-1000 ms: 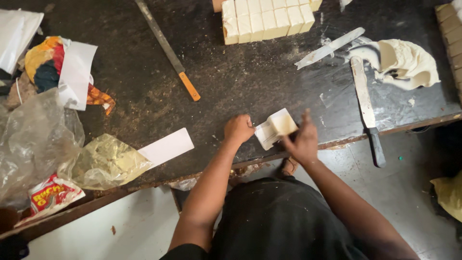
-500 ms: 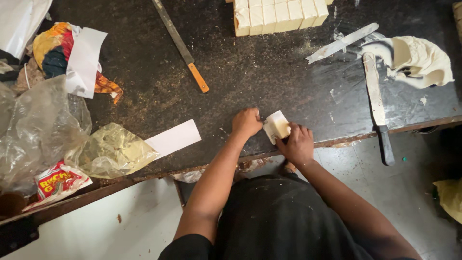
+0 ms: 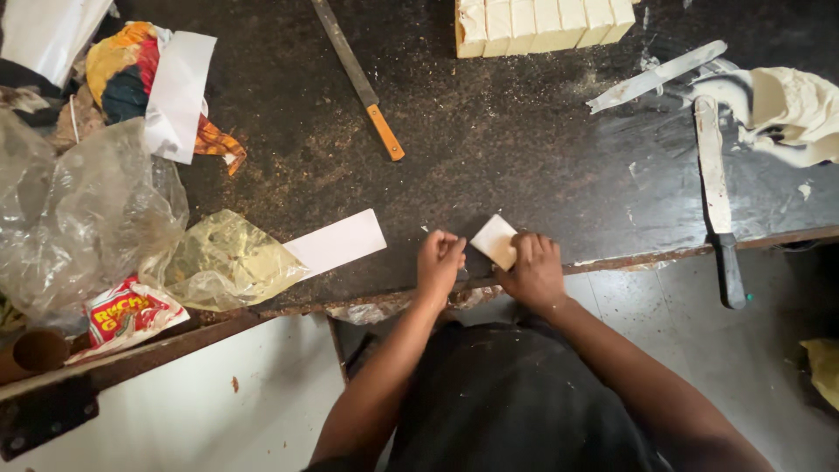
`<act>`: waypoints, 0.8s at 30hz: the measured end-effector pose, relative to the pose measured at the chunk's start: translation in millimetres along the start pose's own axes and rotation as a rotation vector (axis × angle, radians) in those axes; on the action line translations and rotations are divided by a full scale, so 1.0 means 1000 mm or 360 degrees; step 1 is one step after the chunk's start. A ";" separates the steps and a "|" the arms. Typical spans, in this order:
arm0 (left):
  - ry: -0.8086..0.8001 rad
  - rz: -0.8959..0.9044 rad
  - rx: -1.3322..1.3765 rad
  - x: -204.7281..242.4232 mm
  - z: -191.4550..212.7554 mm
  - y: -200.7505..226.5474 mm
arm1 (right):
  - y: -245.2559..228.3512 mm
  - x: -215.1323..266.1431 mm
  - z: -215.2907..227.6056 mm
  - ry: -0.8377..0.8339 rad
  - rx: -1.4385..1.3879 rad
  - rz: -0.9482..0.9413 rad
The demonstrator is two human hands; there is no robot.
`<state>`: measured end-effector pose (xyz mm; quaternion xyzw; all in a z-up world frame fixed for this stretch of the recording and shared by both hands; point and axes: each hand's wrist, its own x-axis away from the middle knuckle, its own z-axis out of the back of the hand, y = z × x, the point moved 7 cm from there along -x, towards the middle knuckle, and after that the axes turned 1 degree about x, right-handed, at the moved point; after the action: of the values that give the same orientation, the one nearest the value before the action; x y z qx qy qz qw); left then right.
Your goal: The person repeatedly spreads a white paste onto rectangular paper strips using a spatula, places a white block onto the paste, folds the paper around the block, and places the wrapped unit into a tray. The process is repeated continuously with multiple blocks and paper strips.
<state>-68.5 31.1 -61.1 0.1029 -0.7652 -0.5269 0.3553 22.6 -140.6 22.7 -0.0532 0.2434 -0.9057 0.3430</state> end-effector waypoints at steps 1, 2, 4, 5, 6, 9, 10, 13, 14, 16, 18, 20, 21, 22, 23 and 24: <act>-0.0053 0.0079 0.0093 0.014 -0.001 -0.005 | -0.003 -0.002 -0.001 -0.0061 0.0064 -0.0023; -0.0115 0.0158 0.0177 0.027 -0.003 -0.005 | 0.004 -0.004 -0.002 -0.0116 -0.0414 -0.0237; -0.0246 0.0350 0.0346 0.042 -0.018 0.005 | 0.020 -0.002 -0.006 -0.0204 -0.1386 -0.0648; -0.0317 0.0466 0.0431 0.052 -0.033 0.011 | 0.027 0.003 -0.002 -0.0276 -0.1792 -0.0769; -0.0453 0.0390 0.0518 0.059 -0.050 0.027 | 0.027 0.009 0.002 -0.0356 -0.2227 -0.0866; -0.0784 0.0115 0.0494 0.075 -0.085 0.068 | 0.028 0.034 0.022 -0.0680 -0.2941 -0.0947; -0.0905 0.0019 0.0460 0.079 -0.106 0.076 | 0.034 0.047 0.034 -0.0777 -0.3054 -0.0941; -0.1059 -0.0097 0.0476 0.085 -0.161 0.085 | 0.073 0.055 0.079 -0.0364 -0.2587 -0.0772; -0.1104 -0.0111 0.0324 0.088 -0.180 0.083 | 0.085 0.057 0.108 -0.0325 -0.2247 -0.0558; -0.1177 -0.0148 0.0023 0.094 -0.224 0.079 | 0.107 0.064 0.166 -0.0278 -0.1535 -0.0210; -0.1293 -0.0245 -0.0169 0.100 -0.287 0.076 | 0.146 0.077 0.204 -0.0274 -0.1458 -0.0417; -0.1327 -0.0389 -0.0293 0.108 -0.355 0.071 | 0.199 0.089 0.239 -0.0244 -0.1549 -0.0541; -0.1314 -0.0483 -0.0321 0.110 -0.391 0.068 | 0.228 0.096 0.255 -0.0203 -0.1670 -0.0563; -0.1274 -0.0588 -0.0339 0.110 -0.429 0.064 | 0.264 0.102 0.273 -0.0185 -0.1783 -0.0567; -0.1273 -0.0639 -0.0304 0.113 -0.467 0.058 | 0.306 0.110 0.291 -0.0093 -0.1915 -0.0691; -0.1243 -0.0698 -0.0265 0.113 -0.504 0.053 | 0.352 0.114 0.312 -0.0027 -0.2043 -0.0802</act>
<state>189.5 -376.7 131.5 0.0270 -0.7570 -0.6488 -0.0727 227.8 -568.0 119.5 -0.3079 0.7090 -0.6339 0.0245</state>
